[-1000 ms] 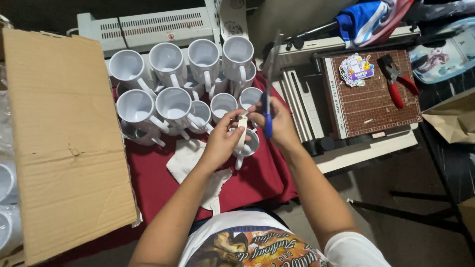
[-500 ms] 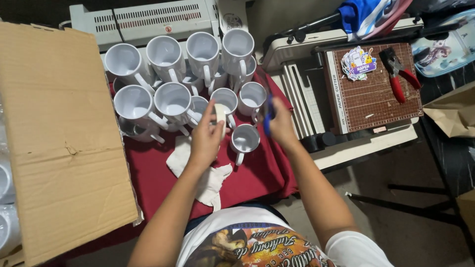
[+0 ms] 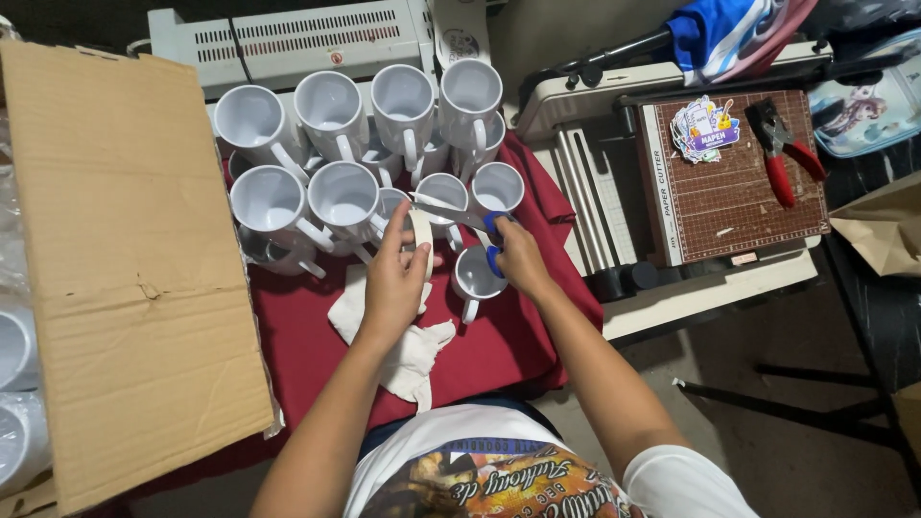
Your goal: The recorder is preparing ceramic mugs for printing by cleaning them with a cloth and taping transfer paper onto them.
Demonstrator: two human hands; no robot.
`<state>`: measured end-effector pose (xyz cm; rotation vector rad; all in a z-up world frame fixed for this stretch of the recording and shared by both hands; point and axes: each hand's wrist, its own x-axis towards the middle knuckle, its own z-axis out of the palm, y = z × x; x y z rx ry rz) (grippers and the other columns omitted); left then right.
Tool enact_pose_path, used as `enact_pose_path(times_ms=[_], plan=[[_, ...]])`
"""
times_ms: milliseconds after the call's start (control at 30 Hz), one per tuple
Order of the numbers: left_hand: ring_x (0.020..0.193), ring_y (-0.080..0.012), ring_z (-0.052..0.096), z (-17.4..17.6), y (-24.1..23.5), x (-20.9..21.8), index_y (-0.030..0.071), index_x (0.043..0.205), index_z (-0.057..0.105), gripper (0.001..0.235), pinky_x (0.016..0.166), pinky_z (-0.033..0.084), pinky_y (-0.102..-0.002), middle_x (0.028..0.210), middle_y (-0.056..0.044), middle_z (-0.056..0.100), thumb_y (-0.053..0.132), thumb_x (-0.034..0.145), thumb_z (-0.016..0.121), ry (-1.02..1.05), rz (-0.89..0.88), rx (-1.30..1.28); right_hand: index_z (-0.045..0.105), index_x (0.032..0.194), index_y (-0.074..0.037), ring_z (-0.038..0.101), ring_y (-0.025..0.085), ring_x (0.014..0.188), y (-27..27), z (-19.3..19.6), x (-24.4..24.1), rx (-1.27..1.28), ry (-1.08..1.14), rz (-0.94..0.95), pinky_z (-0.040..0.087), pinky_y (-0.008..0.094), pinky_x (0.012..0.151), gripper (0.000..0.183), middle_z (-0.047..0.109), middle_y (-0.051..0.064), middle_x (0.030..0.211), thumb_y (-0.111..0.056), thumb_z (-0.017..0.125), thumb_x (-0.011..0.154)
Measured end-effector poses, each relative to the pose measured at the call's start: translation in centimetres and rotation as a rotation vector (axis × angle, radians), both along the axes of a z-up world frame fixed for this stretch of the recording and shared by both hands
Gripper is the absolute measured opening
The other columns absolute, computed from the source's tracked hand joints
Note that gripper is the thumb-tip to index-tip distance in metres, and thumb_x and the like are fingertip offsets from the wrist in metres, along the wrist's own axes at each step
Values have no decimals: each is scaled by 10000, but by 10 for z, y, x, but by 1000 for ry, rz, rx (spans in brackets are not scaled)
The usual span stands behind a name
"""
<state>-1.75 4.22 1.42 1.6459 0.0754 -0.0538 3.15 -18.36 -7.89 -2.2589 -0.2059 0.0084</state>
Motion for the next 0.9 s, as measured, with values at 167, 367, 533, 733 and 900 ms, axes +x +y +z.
enact_pose_path(times_ms=[167, 367, 533, 733, 900], plan=[[905, -133, 746, -4, -2, 2, 140, 1603, 300, 661, 655, 572, -254, 1170, -87, 665, 41, 1008, 570, 3, 1, -22, 568, 1073, 0, 664, 408, 909, 4, 7, -1, -51, -48, -20, 490, 467, 734, 329, 659, 214, 979, 87, 659, 769], [900, -140, 749, -8, -9, 4, 128, 1603, 299, 663, 679, 578, -259, 1166, -92, 663, 28, 1004, 565, -16, -4, -43, 600, 1135, -7, 685, 353, 885, -8, -6, 0, 27, -22, -67, 518, 439, 739, 354, 676, 198, 981, 10, 724, 804], [890, -158, 746, -12, -23, 11, 109, 1592, 316, 643, 706, 578, -276, 1173, -117, 693, 39, 1011, 580, -44, -32, 35, 631, 1134, -29, 689, 194, 823, -37, 9, 3, 155, 159, -136, 539, 374, 737, 399, 709, 107, 909, -158, 828, 811], [1027, -360, 686, -30, -97, 39, 97, 1530, 486, 576, 829, 555, -463, 1188, -211, 703, 82, 974, 637, -374, -186, 442, 631, 1112, -20, 574, 193, 814, -153, 33, 11, 100, -19, -362, 503, 340, 732, 469, 611, 73, 890, -269, 896, 816], [942, -230, 710, -32, -211, 75, 153, 1371, 639, 410, 952, 459, -540, 969, -36, 737, 100, 973, 555, -840, -437, 657, 621, 1291, 23, 675, 343, 1000, -285, 16, 18, -201, -257, -518, 525, 440, 900, 420, 684, 198, 1094, -97, 721, 901]])
